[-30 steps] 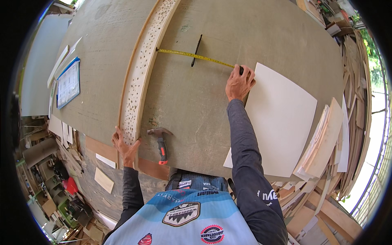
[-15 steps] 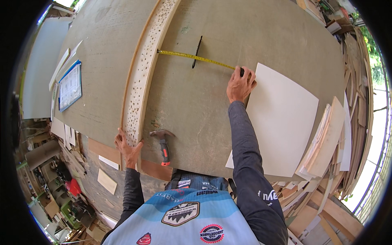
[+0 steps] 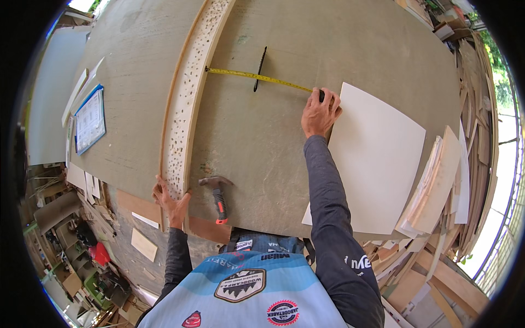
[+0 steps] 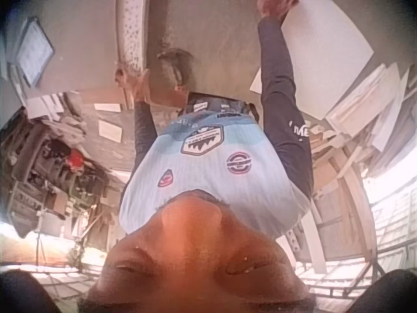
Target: The person hammers a nail into a wooden board, uses a tape measure and pencil to mark another board, and then picks up and examines several rectangular white boards one by one.
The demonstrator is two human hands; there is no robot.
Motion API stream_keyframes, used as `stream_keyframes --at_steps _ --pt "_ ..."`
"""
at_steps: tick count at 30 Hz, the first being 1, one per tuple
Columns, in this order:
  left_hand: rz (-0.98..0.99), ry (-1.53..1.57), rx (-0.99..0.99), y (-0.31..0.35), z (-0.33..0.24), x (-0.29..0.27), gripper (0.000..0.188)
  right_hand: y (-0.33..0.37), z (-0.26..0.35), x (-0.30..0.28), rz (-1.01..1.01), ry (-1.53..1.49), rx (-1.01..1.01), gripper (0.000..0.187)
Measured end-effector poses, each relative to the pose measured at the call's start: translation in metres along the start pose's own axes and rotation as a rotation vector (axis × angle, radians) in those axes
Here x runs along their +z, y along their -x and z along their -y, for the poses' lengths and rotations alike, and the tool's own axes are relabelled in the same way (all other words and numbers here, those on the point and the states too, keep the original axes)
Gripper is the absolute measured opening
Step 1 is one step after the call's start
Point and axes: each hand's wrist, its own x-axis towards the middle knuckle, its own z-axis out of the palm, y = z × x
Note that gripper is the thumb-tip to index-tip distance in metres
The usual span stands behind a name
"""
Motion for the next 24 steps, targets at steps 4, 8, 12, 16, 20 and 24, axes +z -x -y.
stream_keyframes --at_steps 4,8,12,16,20,24 --pt "-0.01 0.01 0.006 -0.0007 0.0011 0.0011 0.126 0.0009 -0.0007 -0.001 -0.003 0.008 -0.01 0.021" --pt "-0.013 0.023 0.002 -0.0005 0.0005 0.0012 0.126 -0.0002 -0.0008 -0.001 -0.014 0.018 -0.018 0.022" --pt "-0.015 0.024 -0.012 0.0005 0.0009 0.0025 0.127 -0.0001 -0.0011 -0.0003 0.001 0.017 -0.019 0.022" --pt "-0.034 0.013 -0.008 0.0006 0.0011 0.004 0.126 0.0006 -0.0017 -0.0008 0.013 0.011 -0.02 0.023" --pt "-0.056 0.012 0.018 0.0009 0.0025 0.0061 0.126 0.0007 -0.0006 -0.0017 0.023 0.017 -0.019 0.024" --pt "-0.061 0.0 0.018 0.0006 0.0003 0.0044 0.125 0.0002 -0.0007 -0.0015 0.019 0.011 -0.026 0.024"
